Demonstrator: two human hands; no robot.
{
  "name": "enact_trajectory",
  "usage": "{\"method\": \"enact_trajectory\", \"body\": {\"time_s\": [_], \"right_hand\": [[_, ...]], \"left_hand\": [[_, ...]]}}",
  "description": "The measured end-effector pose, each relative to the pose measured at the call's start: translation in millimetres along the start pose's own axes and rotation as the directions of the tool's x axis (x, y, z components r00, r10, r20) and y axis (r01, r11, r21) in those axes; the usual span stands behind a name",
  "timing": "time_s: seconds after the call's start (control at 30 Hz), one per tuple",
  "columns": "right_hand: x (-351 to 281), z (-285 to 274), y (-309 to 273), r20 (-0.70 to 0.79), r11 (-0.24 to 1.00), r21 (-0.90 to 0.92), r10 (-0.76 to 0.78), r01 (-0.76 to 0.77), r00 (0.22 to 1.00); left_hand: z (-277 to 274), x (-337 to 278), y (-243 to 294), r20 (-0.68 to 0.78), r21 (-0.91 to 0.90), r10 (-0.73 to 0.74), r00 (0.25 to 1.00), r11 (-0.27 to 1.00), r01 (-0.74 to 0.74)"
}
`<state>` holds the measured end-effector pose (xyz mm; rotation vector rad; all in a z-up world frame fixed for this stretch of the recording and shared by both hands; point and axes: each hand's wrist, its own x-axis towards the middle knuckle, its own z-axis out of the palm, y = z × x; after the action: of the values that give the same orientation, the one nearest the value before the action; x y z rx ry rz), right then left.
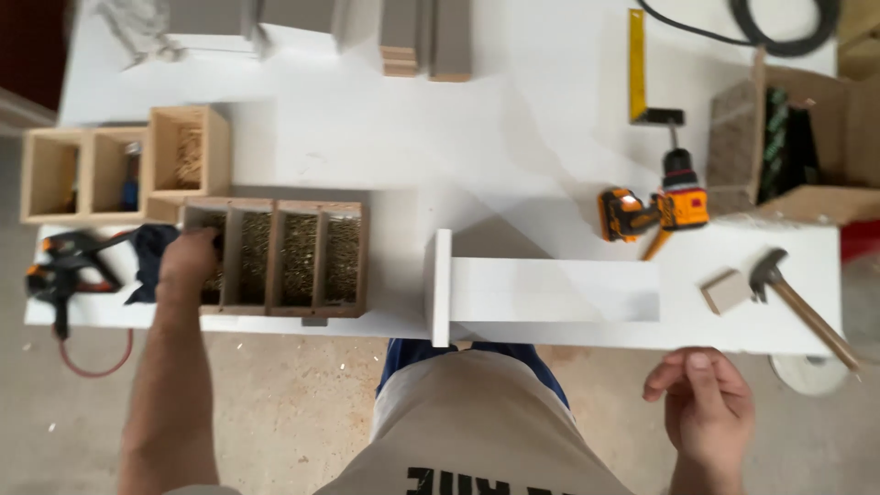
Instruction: Attaching metal drawer slides to a wooden drawer box using a power drill and screws on a workbench.
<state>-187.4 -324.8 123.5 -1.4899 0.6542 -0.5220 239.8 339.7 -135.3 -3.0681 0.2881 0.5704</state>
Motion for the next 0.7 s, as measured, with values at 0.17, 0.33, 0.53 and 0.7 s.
{"method": "enact_trajectory", "body": {"time_s": [0.17, 0.33, 0.53, 0.7], "right_hand": [[-8.2, 10.4, -10.0, 0.099, 0.992, 0.106, -0.079, 0.069, 0.992], [-9.6, 11.2, -13.4, 0.072, 0.998, 0.070, -0.006, 0.001, 0.997], [-2.9, 4.5, -7.4, 0.051, 0.998, 0.027, 0.052, -0.054, 0.997], [5.7, -5.8, -2.8, 0.023, 0.998, 0.027, 0.057, -0.058, 0.998]], "left_hand": [[-6.5, 0.3, 0.4, 0.163, 0.242, -0.104, 0.981, 0.968, 0.062], [12.5, 11.2, -7.9, 0.134, 0.226, -0.213, 0.968, 0.958, 0.179], [108.2, 47.1, -51.1, -0.133, -0.232, -0.150, 0.980, 0.966, 0.116], [126.0, 29.4, -75.6, -0.466, -0.227, -0.074, 0.881, 0.973, -0.038]]}}
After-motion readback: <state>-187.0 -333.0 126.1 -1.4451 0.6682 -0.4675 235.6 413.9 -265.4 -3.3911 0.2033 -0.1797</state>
